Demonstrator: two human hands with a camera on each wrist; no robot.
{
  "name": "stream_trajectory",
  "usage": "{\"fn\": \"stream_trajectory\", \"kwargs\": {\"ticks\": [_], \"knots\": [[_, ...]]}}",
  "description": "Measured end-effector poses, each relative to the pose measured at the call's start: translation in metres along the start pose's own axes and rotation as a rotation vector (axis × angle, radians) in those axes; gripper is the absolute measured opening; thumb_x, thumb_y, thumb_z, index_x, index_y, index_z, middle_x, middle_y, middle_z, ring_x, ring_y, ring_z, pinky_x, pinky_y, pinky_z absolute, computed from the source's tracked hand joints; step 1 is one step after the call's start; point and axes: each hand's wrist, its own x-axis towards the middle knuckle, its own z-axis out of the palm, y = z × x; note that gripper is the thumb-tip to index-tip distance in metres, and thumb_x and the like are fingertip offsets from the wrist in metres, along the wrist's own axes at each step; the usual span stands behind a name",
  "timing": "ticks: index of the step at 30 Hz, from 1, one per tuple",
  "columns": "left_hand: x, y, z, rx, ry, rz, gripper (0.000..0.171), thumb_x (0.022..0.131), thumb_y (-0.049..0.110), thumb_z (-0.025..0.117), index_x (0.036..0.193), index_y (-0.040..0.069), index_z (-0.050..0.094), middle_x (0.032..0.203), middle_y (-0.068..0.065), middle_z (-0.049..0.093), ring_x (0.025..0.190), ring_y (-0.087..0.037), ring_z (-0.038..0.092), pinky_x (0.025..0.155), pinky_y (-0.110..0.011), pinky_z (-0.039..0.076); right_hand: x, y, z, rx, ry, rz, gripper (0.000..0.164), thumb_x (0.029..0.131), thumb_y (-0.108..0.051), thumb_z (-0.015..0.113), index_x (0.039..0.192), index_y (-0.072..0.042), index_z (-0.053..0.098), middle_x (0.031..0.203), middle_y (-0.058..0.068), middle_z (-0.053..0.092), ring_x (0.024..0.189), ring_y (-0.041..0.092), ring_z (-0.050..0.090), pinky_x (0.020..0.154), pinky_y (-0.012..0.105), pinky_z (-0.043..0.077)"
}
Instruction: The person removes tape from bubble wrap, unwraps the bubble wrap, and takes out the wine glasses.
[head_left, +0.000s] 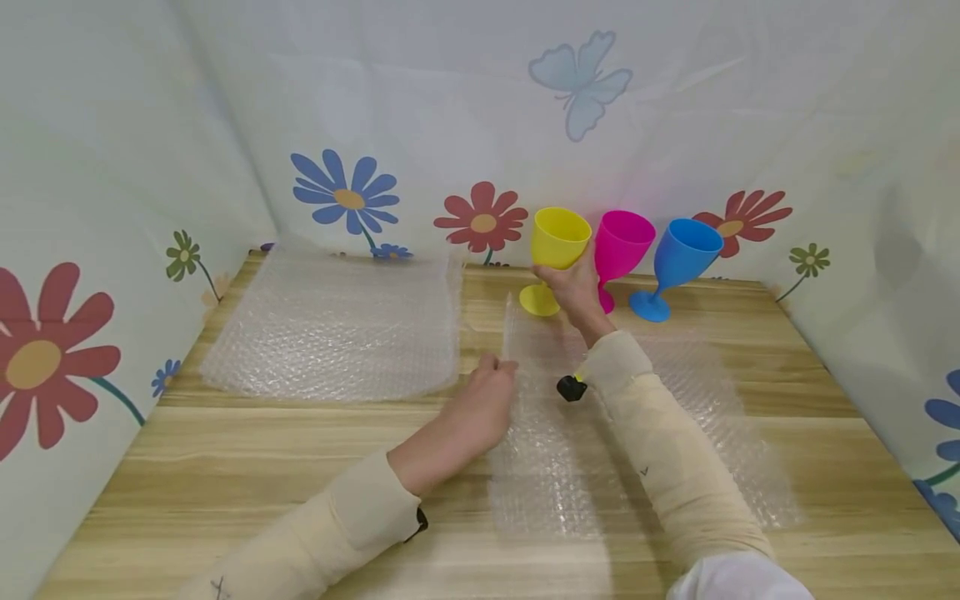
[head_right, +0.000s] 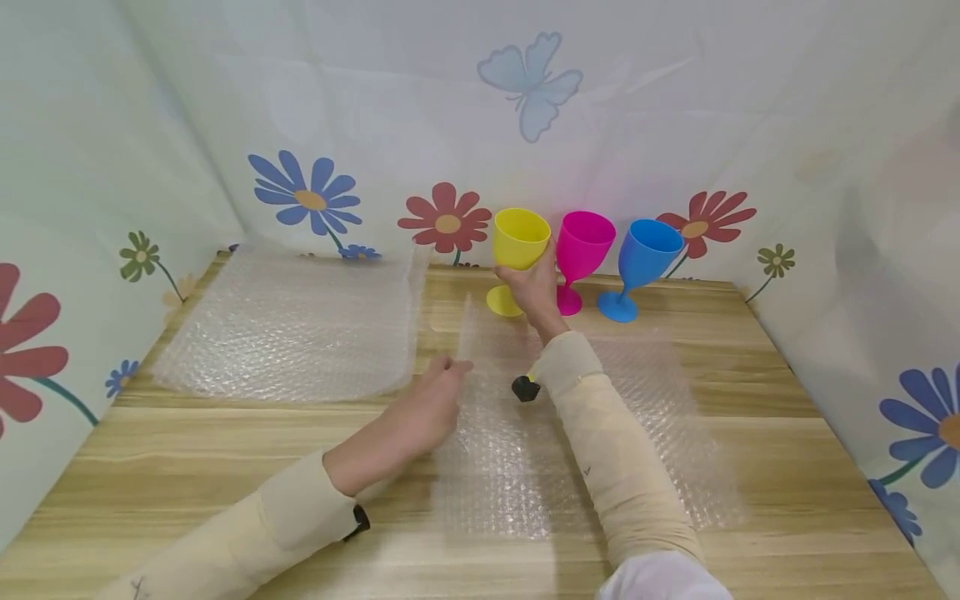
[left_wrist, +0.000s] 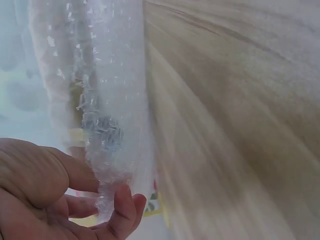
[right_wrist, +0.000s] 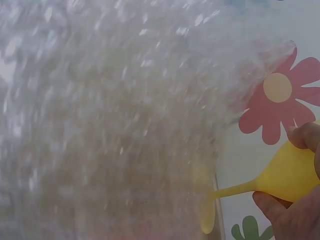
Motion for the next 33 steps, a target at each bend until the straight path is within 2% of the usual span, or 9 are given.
{"fn": "stream_trajectory", "kwargs": {"ticks": [3,6,10,15,21,26,30,33], "knots": [[-0.006,-0.002,-0.010,-0.017,0.040,0.041,0.057,0.091,-0.019,0.054,0.145,-0.004,0.052,0.128,-0.021,0.054,0.112,-0.034,0.062,0.093,-0.041,0.055,0.000,0.000,0.000,0.000,-0.004,0.005,0.087,0.086,-0.002,0.083,0.151,-0.015,0.027,0.138,0.011,0.050,0.122,0.028,0.050,0.110,0.042,0.043],[-0.012,-0.004,-0.021,-0.009,0.084,0.075,0.053,0.090,-0.018,0.058,0.140,-0.003,0.057,0.130,-0.022,0.058,0.114,-0.036,0.063,0.098,-0.043,0.053,0.000,-0.001,-0.001,-0.007,-0.007,0.015,0.087,0.086,-0.003,0.083,0.151,-0.016,0.027,0.138,0.010,0.050,0.122,0.028,0.050,0.111,0.043,0.042],[-0.019,-0.008,-0.038,-0.028,0.108,0.063,0.051,0.092,-0.013,0.063,0.141,0.001,0.059,0.133,-0.018,0.058,0.118,-0.032,0.062,0.100,-0.043,0.052,0.000,-0.002,-0.001,-0.016,-0.010,0.024,0.086,0.087,-0.004,0.082,0.150,-0.016,0.026,0.138,0.009,0.049,0.123,0.028,0.050,0.112,0.043,0.041],[-0.029,-0.009,-0.060,-0.071,0.127,0.022,0.050,0.095,-0.008,0.067,0.142,0.007,0.060,0.134,-0.013,0.059,0.111,-0.024,0.062,0.093,-0.038,0.056,0.000,-0.002,-0.003,-0.027,-0.014,0.031,0.083,0.088,-0.007,0.082,0.149,-0.017,0.027,0.137,0.009,0.050,0.123,0.028,0.050,0.111,0.044,0.042],[-0.042,-0.013,-0.084,-0.109,0.122,0.003,0.039,0.100,0.000,0.064,0.135,0.015,0.068,0.129,-0.010,0.062,0.100,-0.024,0.060,0.082,-0.035,0.057,-0.002,-0.003,-0.003,-0.036,-0.029,0.056,0.081,0.089,-0.010,0.082,0.148,-0.017,0.027,0.138,0.008,0.048,0.124,0.027,0.049,0.111,0.045,0.042],[-0.050,-0.025,-0.098,-0.091,0.149,0.066,0.032,0.099,-0.003,0.064,0.126,0.012,0.074,0.121,-0.011,0.065,0.097,-0.025,0.064,0.080,-0.037,0.057,-0.002,-0.002,-0.001,-0.041,-0.026,0.061,0.083,0.088,-0.010,0.083,0.149,-0.017,0.028,0.139,0.009,0.049,0.124,0.028,0.049,0.111,0.044,0.041],[-0.056,-0.034,-0.110,-0.101,0.191,0.128,0.030,0.096,-0.007,0.066,0.121,0.007,0.076,0.118,-0.009,0.069,0.097,-0.025,0.068,0.083,-0.041,0.059,-0.002,0.000,0.000,-0.032,-0.008,0.043,0.084,0.086,-0.008,0.083,0.149,-0.015,0.028,0.138,0.010,0.050,0.123,0.028,0.050,0.111,0.043,0.042],[-0.061,-0.039,-0.120,-0.126,0.203,0.142,0.032,0.094,-0.008,0.068,0.121,0.007,0.076,0.119,-0.008,0.070,0.098,-0.024,0.068,0.085,-0.042,0.060,-0.002,0.001,0.001,-0.029,0.005,0.032,0.083,0.086,-0.008,0.084,0.149,-0.014,0.030,0.137,0.011,0.051,0.121,0.028,0.051,0.109,0.042,0.043]]}}
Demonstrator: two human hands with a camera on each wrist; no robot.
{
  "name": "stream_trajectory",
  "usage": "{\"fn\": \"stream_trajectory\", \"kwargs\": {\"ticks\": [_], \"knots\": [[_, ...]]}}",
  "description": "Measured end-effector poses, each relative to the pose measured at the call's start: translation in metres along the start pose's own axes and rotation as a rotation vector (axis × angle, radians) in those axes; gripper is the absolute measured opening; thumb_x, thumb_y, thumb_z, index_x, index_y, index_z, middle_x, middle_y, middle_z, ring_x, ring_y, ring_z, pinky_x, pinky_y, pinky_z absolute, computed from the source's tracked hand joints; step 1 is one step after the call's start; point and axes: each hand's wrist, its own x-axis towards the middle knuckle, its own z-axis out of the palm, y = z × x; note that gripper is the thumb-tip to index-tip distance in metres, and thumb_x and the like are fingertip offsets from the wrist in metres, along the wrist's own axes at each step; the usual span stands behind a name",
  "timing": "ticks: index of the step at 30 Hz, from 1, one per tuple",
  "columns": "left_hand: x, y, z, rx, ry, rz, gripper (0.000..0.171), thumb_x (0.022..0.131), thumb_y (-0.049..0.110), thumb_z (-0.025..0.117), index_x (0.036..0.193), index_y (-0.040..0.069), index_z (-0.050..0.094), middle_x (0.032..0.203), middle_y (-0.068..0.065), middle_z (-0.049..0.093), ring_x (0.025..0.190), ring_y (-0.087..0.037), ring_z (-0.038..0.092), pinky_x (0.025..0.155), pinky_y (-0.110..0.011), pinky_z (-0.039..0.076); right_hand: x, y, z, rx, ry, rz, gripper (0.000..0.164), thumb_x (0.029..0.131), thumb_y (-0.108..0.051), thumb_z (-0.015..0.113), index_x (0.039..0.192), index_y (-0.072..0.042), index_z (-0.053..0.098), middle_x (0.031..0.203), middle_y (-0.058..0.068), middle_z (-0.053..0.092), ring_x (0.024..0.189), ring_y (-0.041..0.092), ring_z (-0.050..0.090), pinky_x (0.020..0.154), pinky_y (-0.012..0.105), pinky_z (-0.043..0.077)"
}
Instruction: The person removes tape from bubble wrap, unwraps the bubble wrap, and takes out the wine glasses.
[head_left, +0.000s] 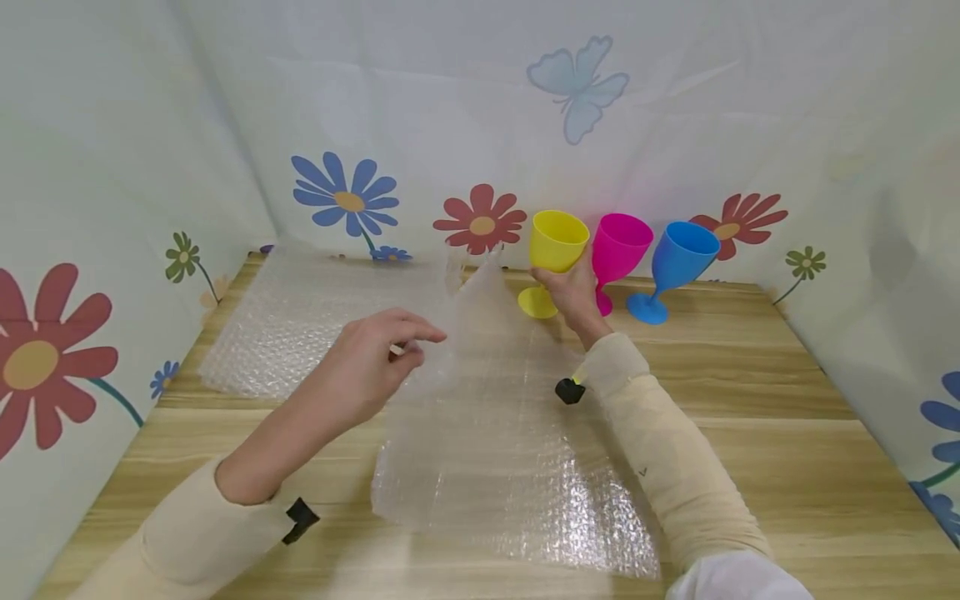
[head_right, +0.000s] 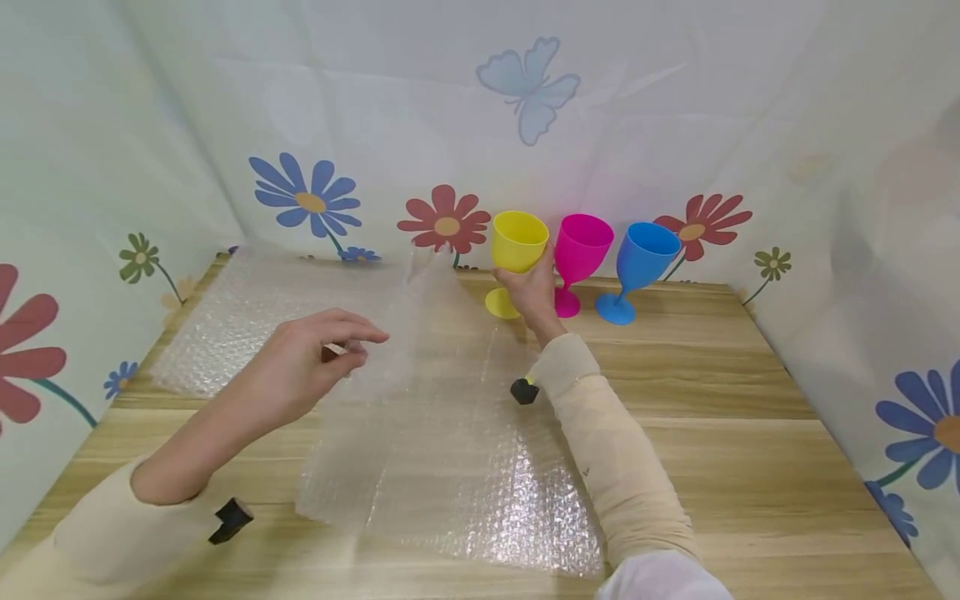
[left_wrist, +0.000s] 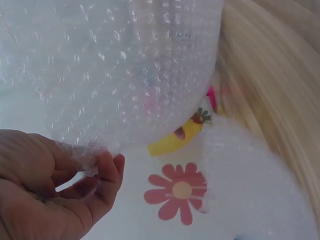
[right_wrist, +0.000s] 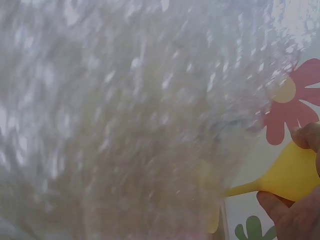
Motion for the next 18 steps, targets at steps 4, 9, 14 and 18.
{"fn": "stream_trajectory", "kwargs": {"ticks": [4,9,14,18], "knots": [[-0.003,-0.001,-0.017,-0.045,0.009,-0.002,0.036,0.092,-0.009,0.071,0.124,0.007,0.074,0.122,-0.008,0.070,0.098,-0.023,0.067,0.085,-0.042,0.060,0.001,0.002,-0.002,0.001,-0.005,0.001,0.083,0.087,-0.010,0.084,0.149,-0.015,0.029,0.138,0.010,0.051,0.121,0.028,0.050,0.109,0.043,0.043],[-0.006,-0.007,-0.042,-0.085,0.023,-0.019,0.038,0.093,-0.007,0.071,0.128,0.008,0.073,0.123,-0.009,0.070,0.099,-0.022,0.067,0.086,-0.038,0.060,0.001,0.002,-0.002,0.009,-0.011,-0.005,0.083,0.087,-0.010,0.084,0.149,-0.015,0.029,0.137,0.010,0.050,0.121,0.028,0.049,0.109,0.042,0.043],[-0.011,-0.018,-0.066,-0.052,0.040,-0.044,0.039,0.094,-0.004,0.072,0.130,0.011,0.073,0.123,-0.009,0.070,0.100,-0.021,0.067,0.082,-0.020,0.056,0.001,0.002,-0.001,0.022,0.003,-0.024,0.085,0.085,-0.007,0.084,0.150,-0.014,0.030,0.136,0.013,0.052,0.118,0.029,0.051,0.107,0.042,0.044],[-0.017,-0.033,-0.085,-0.047,0.051,-0.049,0.041,0.094,-0.002,0.072,0.132,0.011,0.071,0.126,-0.011,0.068,0.097,-0.013,0.067,0.077,-0.010,0.052,0.001,0.002,-0.001,0.024,0.016,-0.040,0.086,0.084,-0.004,0.084,0.151,-0.012,0.030,0.134,0.015,0.053,0.116,0.029,0.052,0.107,0.041,0.044]]}}
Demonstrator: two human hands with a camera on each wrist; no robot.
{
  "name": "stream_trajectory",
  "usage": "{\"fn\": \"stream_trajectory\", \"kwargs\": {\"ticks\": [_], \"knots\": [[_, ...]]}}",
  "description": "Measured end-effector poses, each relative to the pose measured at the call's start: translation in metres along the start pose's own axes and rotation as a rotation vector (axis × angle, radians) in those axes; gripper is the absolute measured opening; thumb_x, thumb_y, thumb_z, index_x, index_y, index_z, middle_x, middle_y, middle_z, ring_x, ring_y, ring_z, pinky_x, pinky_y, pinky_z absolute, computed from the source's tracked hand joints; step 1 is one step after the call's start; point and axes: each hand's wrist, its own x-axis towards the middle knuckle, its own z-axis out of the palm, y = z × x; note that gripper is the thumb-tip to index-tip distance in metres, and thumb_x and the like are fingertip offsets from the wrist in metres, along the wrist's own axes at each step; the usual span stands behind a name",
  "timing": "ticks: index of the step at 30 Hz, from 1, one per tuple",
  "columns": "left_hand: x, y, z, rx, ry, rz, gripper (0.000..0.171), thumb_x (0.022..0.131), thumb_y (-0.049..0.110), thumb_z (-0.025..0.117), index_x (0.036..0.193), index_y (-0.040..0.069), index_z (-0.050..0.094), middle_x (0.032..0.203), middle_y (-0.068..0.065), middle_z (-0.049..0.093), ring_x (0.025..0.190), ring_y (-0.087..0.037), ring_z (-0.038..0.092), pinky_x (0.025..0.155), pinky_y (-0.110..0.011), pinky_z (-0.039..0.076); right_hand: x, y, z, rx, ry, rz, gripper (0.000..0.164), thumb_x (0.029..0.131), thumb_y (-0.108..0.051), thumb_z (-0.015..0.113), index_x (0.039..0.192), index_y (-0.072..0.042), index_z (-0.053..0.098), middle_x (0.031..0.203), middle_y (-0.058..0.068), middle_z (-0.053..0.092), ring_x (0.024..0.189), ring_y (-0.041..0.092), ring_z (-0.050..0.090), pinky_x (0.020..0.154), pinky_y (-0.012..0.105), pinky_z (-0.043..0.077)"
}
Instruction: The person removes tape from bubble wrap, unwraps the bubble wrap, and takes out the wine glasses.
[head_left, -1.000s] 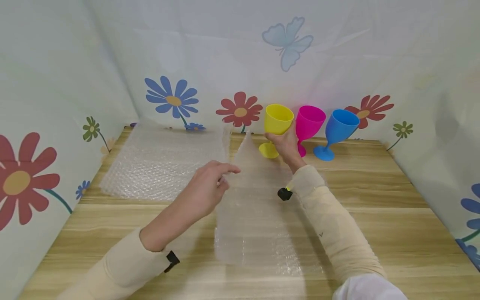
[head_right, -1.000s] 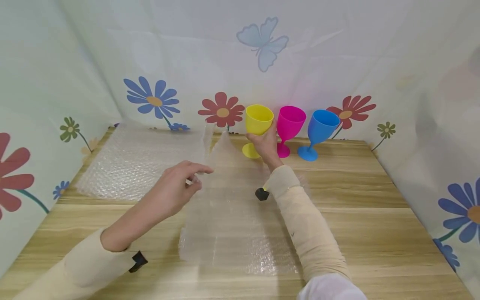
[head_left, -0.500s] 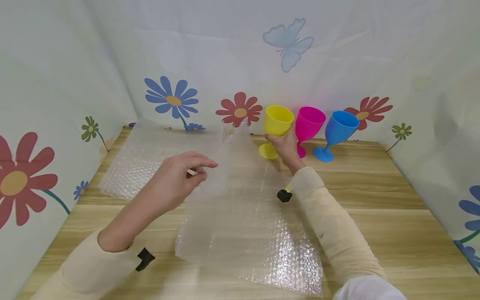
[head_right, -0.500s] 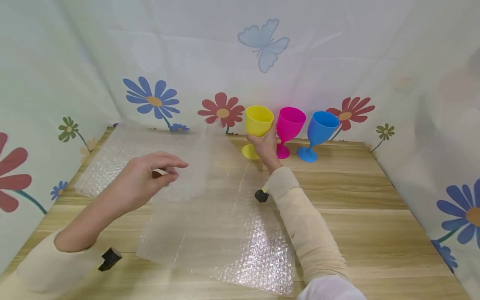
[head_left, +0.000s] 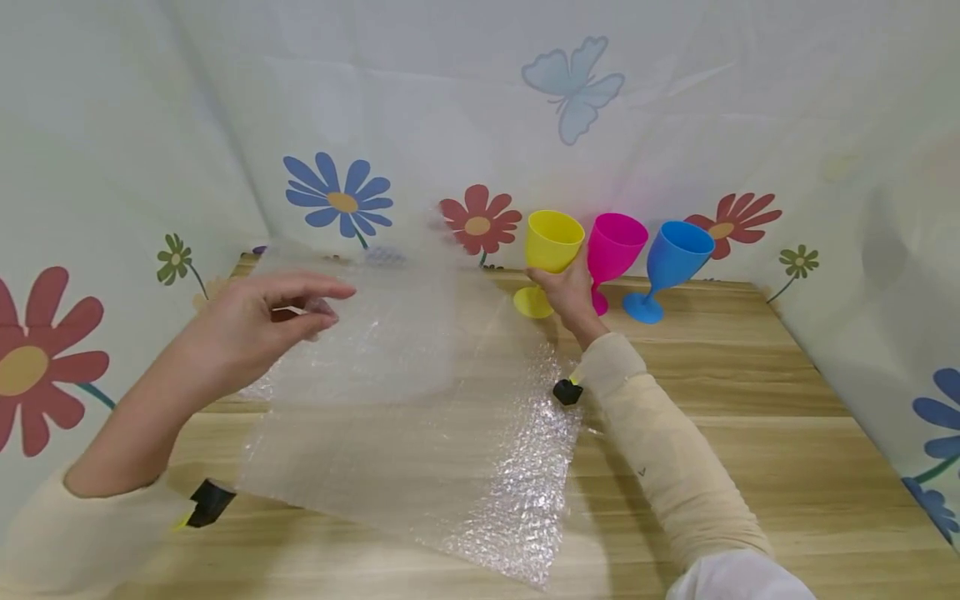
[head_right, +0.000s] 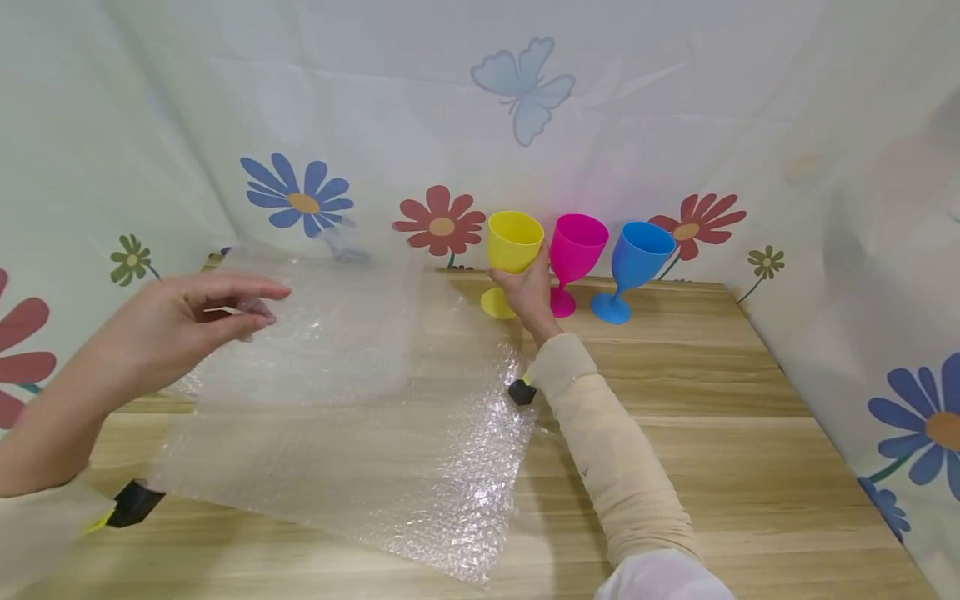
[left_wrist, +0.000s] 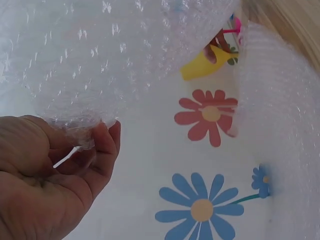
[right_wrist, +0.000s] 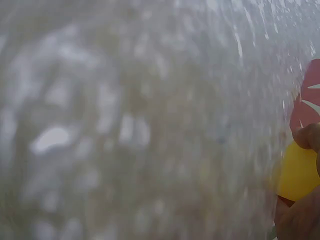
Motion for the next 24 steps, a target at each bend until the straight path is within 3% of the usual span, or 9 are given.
{"fn": "stream_trajectory", "kwargs": {"ticks": [4,7,11,14,16,17,19,23,24], "knots": [[-0.006,-0.015,-0.021,0.010,0.031,0.016,0.042,0.095,-0.001,0.071,0.134,0.012,0.070,0.123,-0.007,0.068,0.093,0.002,0.067,0.075,-0.010,0.052,0.001,0.000,0.000,-0.006,0.002,-0.003,0.086,0.083,-0.004,0.084,0.151,-0.012,0.031,0.133,0.015,0.054,0.116,0.029,0.052,0.108,0.041,0.043],[-0.011,-0.026,-0.036,0.023,0.067,0.004,0.040,0.099,0.003,0.068,0.137,0.014,0.068,0.116,0.006,0.069,0.093,0.007,0.066,0.074,-0.009,0.051,0.001,0.000,0.000,-0.005,0.000,-0.002,0.085,0.084,-0.004,0.083,0.151,-0.013,0.031,0.133,0.015,0.054,0.116,0.029,0.052,0.108,0.041,0.043],[-0.017,-0.040,-0.052,-0.011,0.136,-0.040,0.038,0.102,0.007,0.064,0.140,0.014,0.066,0.113,0.018,0.068,0.095,0.006,0.066,0.076,-0.008,0.050,0.000,0.000,0.000,-0.001,-0.002,-0.012,0.086,0.084,-0.004,0.083,0.151,-0.013,0.030,0.133,0.015,0.054,0.115,0.029,0.052,0.107,0.040,0.044],[-0.022,-0.054,-0.061,-0.066,0.187,-0.077,0.039,0.102,0.009,0.064,0.141,0.014,0.064,0.112,0.020,0.069,0.094,0.003,0.066,0.078,-0.007,0.049,-0.001,0.000,-0.001,0.002,-0.005,-0.017,0.088,0.083,-0.003,0.083,0.152,-0.012,0.030,0.136,0.016,0.053,0.117,0.029,0.051,0.108,0.039,0.042],[-0.023,-0.064,-0.065,-0.095,0.210,-0.131,0.041,0.103,0.014,0.065,0.144,0.016,0.063,0.111,0.021,0.068,0.093,0.001,0.064,0.078,-0.006,0.047,-0.001,-0.001,-0.001,-0.023,-0.002,-0.014,0.089,0.082,-0.004,0.084,0.152,-0.013,0.030,0.136,0.015,0.054,0.118,0.029,0.052,0.109,0.039,0.041],[-0.023,-0.069,-0.067,-0.106,0.218,-0.181,0.042,0.103,0.019,0.065,0.145,0.021,0.062,0.110,0.022,0.068,0.094,0.001,0.062,0.068,-0.008,0.048,-0.001,-0.001,-0.001,-0.032,0.001,-0.012,0.089,0.082,-0.005,0.084,0.152,-0.013,0.030,0.135,0.015,0.054,0.118,0.029,0.052,0.110,0.039,0.041],[-0.023,-0.080,-0.071,-0.127,0.222,-0.273,0.047,0.102,0.031,0.065,0.149,0.028,0.058,0.117,0.023,0.065,0.100,0.001,0.059,0.064,-0.013,0.047,-0.001,-0.001,-0.002,-0.040,-0.005,-0.019,0.087,0.083,-0.005,0.083,0.152,-0.013,0.030,0.135,0.015,0.054,0.118,0.029,0.052,0.109,0.040,0.042],[-0.019,-0.104,-0.075,-0.183,0.228,-0.424,0.055,0.100,0.048,0.061,0.153,0.040,0.049,0.140,0.018,0.057,0.112,0.002,0.052,0.099,-0.027,0.049,-0.002,-0.001,-0.001,-0.037,-0.004,-0.039,0.086,0.083,-0.004,0.084,0.150,-0.010,0.031,0.133,0.017,0.055,0.116,0.030,0.053,0.105,0.040,0.045],[-0.017,-0.112,-0.076,-0.198,0.229,-0.427,0.056,0.100,0.048,0.060,0.154,0.039,0.048,0.146,0.017,0.053,0.113,0.004,0.051,0.111,-0.027,0.040,-0.002,-0.001,-0.001,-0.034,-0.004,-0.044,0.086,0.082,-0.003,0.084,0.150,-0.009,0.031,0.133,0.017,0.055,0.115,0.030,0.053,0.104,0.040,0.046]]}}
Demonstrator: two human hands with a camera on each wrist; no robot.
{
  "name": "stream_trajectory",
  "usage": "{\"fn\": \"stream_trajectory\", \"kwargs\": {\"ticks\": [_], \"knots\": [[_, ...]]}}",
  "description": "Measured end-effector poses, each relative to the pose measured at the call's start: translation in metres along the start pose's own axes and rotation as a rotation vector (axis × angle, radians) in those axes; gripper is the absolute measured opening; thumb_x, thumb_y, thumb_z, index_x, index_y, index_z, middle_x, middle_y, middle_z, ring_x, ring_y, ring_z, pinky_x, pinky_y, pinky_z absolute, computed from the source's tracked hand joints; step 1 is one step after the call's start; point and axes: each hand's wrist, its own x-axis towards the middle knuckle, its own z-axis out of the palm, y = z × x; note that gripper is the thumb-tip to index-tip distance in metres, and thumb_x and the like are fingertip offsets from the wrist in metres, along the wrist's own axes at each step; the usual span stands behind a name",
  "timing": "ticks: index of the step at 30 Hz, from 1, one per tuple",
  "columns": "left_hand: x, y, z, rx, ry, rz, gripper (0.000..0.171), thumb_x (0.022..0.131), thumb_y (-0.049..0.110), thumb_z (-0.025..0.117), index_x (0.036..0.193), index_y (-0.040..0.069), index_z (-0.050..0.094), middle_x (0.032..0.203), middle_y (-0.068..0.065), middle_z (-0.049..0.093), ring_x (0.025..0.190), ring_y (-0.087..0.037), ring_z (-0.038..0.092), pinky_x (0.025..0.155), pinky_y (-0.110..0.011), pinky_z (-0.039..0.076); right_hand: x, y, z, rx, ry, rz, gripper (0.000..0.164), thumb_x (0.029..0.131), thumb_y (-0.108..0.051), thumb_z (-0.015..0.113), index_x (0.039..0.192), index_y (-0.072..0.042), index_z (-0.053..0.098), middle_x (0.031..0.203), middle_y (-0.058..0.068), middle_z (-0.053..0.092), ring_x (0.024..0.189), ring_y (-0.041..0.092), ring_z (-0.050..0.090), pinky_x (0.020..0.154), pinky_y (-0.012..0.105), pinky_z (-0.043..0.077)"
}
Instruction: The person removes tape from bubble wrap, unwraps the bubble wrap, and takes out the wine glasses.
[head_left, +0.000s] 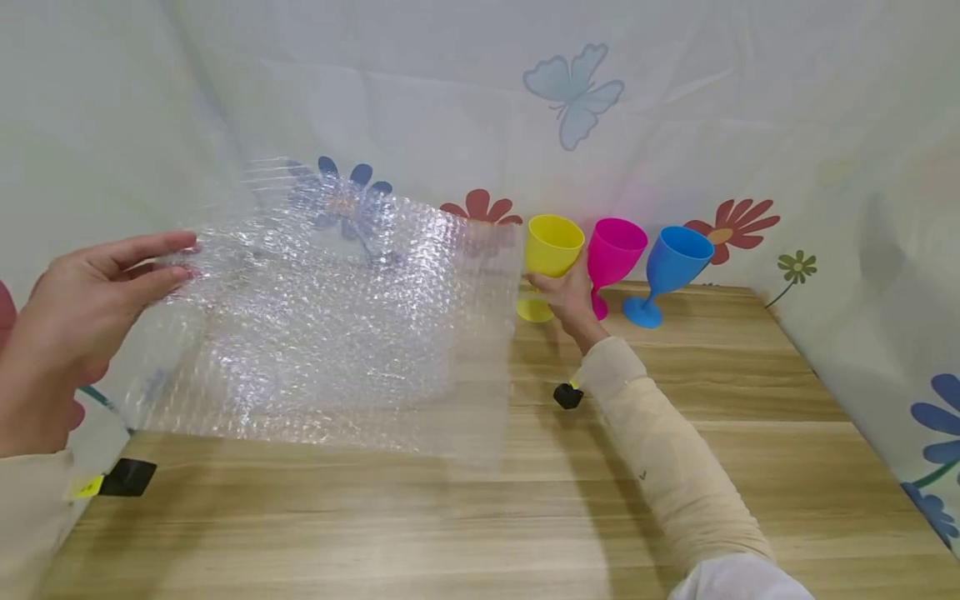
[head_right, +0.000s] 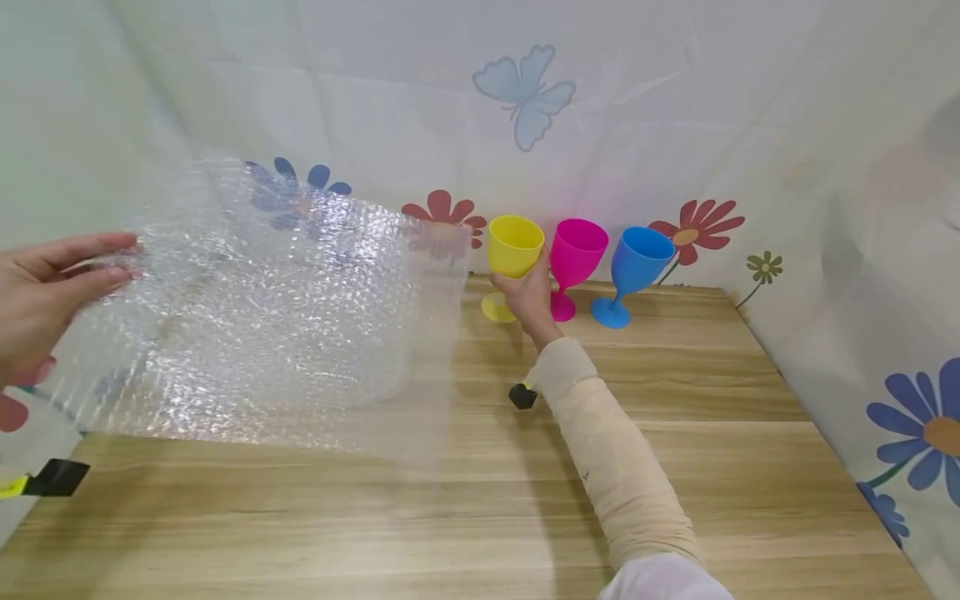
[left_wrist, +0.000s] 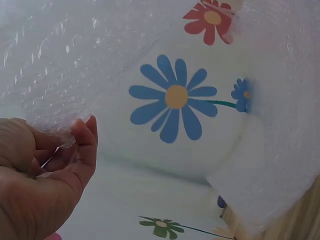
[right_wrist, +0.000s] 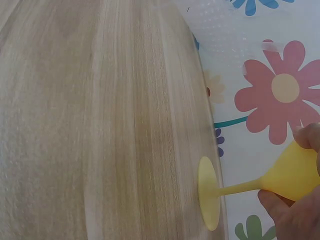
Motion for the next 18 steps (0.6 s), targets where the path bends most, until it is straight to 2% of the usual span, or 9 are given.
{"fn": "stream_trajectory", "kwargs": {"ticks": [2,4,6,9,10,12,14,16,18], "knots": [[0.013,-0.015,-0.001,-0.100,-0.007,0.022,0.056,0.102,0.041,0.060,0.155,0.031,0.048,0.150,0.013,0.048,0.114,0.007,0.052,0.115,-0.027,0.035,0.000,0.001,0.000,0.014,0.005,0.000,0.087,0.082,-0.003,0.085,0.150,-0.009,0.031,0.133,0.016,0.055,0.114,0.029,0.053,0.103,0.039,0.047],[0.025,-0.030,-0.003,-0.110,-0.020,0.048,0.055,0.104,0.036,0.057,0.157,0.025,0.046,0.157,0.009,0.042,0.118,0.009,0.053,0.100,-0.012,0.042,-0.002,-0.003,-0.001,0.020,0.003,0.003,0.087,0.083,-0.003,0.084,0.151,-0.009,0.031,0.132,0.017,0.054,0.114,0.030,0.053,0.103,0.041,0.047],[0.037,-0.043,-0.003,-0.098,-0.047,0.047,0.056,0.107,0.033,0.053,0.159,0.018,0.042,0.162,0.003,0.036,0.128,0.002,0.050,0.094,-0.008,0.044,-0.002,-0.004,-0.001,0.037,0.002,-0.006,0.086,0.083,-0.002,0.083,0.151,-0.008,0.031,0.132,0.018,0.054,0.113,0.030,0.053,0.102,0.042,0.047],[0.051,-0.057,0.002,0.038,-0.082,-0.008,0.056,0.110,0.037,0.043,0.162,0.016,0.035,0.170,-0.004,0.021,0.150,-0.019,0.033,0.110,-0.027,0.041,-0.001,-0.004,-0.002,0.054,-0.002,-0.016,0.086,0.083,0.000,0.082,0.151,-0.009,0.030,0.132,0.018,0.053,0.113,0.031,0.053,0.103,0.043,0.047],[0.055,-0.060,0.004,0.067,-0.098,-0.030,0.056,0.111,0.036,0.041,0.162,0.014,0.033,0.170,-0.009,0.018,0.153,-0.028,0.026,0.113,-0.035,0.038,-0.001,-0.004,-0.002,0.056,-0.002,-0.012,0.087,0.083,0.000,0.082,0.151,-0.010,0.030,0.133,0.018,0.053,0.114,0.031,0.053,0.103,0.043,0.047],[0.062,-0.067,0.011,0.111,-0.135,-0.046,0.055,0.113,0.031,0.038,0.162,0.009,0.029,0.169,-0.021,0.015,0.151,-0.042,0.025,0.116,-0.053,0.032,0.000,0.002,-0.003,0.051,-0.003,-0.008,0.087,0.083,-0.002,0.083,0.151,-0.012,0.030,0.132,0.015,0.053,0.114,0.029,0.053,0.103,0.042,0.047],[0.067,-0.072,0.018,0.173,-0.155,-0.036,0.052,0.113,0.022,0.037,0.161,0.007,0.030,0.165,-0.029,0.021,0.141,-0.043,0.041,0.110,-0.052,0.043,0.000,0.003,-0.004,0.048,-0.008,0.005,0.086,0.084,-0.003,0.083,0.151,-0.012,0.030,0.133,0.015,0.053,0.114,0.029,0.052,0.105,0.042,0.046],[0.071,-0.075,0.024,0.227,-0.158,-0.013,0.050,0.110,0.014,0.037,0.160,0.005,0.034,0.155,-0.034,0.037,0.108,-0.037,0.061,0.090,-0.040,0.055,-0.001,0.003,-0.005,0.053,-0.016,0.008,0.086,0.084,-0.004,0.083,0.151,-0.012,0.030,0.133,0.014,0.052,0.115,0.029,0.052,0.106,0.042,0.046],[0.073,-0.076,0.030,0.282,-0.141,0.016,0.051,0.107,0.008,0.038,0.158,0.004,0.038,0.141,-0.036,0.050,0.078,-0.026,0.056,0.065,-0.032,0.050,-0.001,0.003,-0.006,0.058,-0.016,0.002,0.085,0.084,-0.003,0.082,0.151,-0.012,0.030,0.133,0.015,0.052,0.115,0.030,0.051,0.106,0.043,0.045]]}}
